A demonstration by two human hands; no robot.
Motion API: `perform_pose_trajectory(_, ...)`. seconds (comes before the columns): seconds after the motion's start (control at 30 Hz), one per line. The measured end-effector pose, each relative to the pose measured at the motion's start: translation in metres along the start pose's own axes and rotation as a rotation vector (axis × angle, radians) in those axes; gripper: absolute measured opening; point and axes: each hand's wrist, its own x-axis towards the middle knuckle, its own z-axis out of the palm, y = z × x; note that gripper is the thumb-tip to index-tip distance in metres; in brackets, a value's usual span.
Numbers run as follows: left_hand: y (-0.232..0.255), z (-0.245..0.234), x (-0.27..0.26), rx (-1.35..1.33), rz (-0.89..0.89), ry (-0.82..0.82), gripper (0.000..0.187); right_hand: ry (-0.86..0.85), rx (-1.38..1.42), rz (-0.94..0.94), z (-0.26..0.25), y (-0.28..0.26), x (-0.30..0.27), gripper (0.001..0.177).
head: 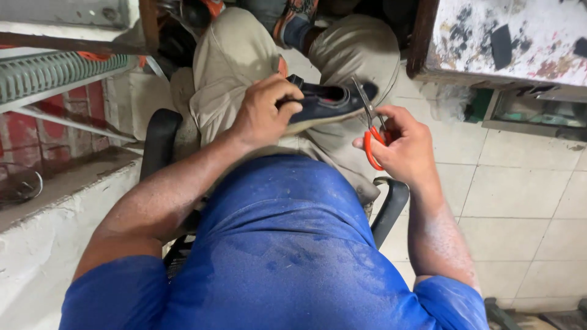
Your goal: Repairing a shoe strap using a sewing machine and scissors
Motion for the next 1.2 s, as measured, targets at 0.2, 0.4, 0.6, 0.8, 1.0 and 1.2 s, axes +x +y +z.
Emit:
perform_pose_trajectory(0.2,-0.058,0.007,-0.018,-0.222,-0.495,0.039,0.031,0.031,0.074,0.199,0.031,-0.025,0.004,0.044)
perform_pose_trajectory(0.4,-0.053,0.004,-0.025,-0.154,-0.486,0.001,0.036,0.028,-0.016,0.200,0.045,-0.021,0.015,0.039)
perform_pose_trajectory(0.6,-0.035,0.001,-0.022,0.071,-0.302,0.063,0.017,0.032,0.039,0.173,0.052,-0.019,0.010,0.035)
perform_pose_trajectory(0.8,-0.054,0.010,-0.025,0.026,-0.278,0.140,0.006,0.160,-0.219,-0.115,0.057,-0.017,-0.017,0.035)
perform_pose_trajectory(1.0,-0.054,0.002,-0.033,-0.095,-0.378,0.122,0.009,0.045,-0.463,-0.262,0.078,-0.046,-0.051,0.029)
perform_pose_trajectory(1.2,-0.051,-0.001,-0.048,-0.548,-0.422,0.034,0.007,0.304,-0.787,-0.488,0.113,-0.020,-0.053,0.051)
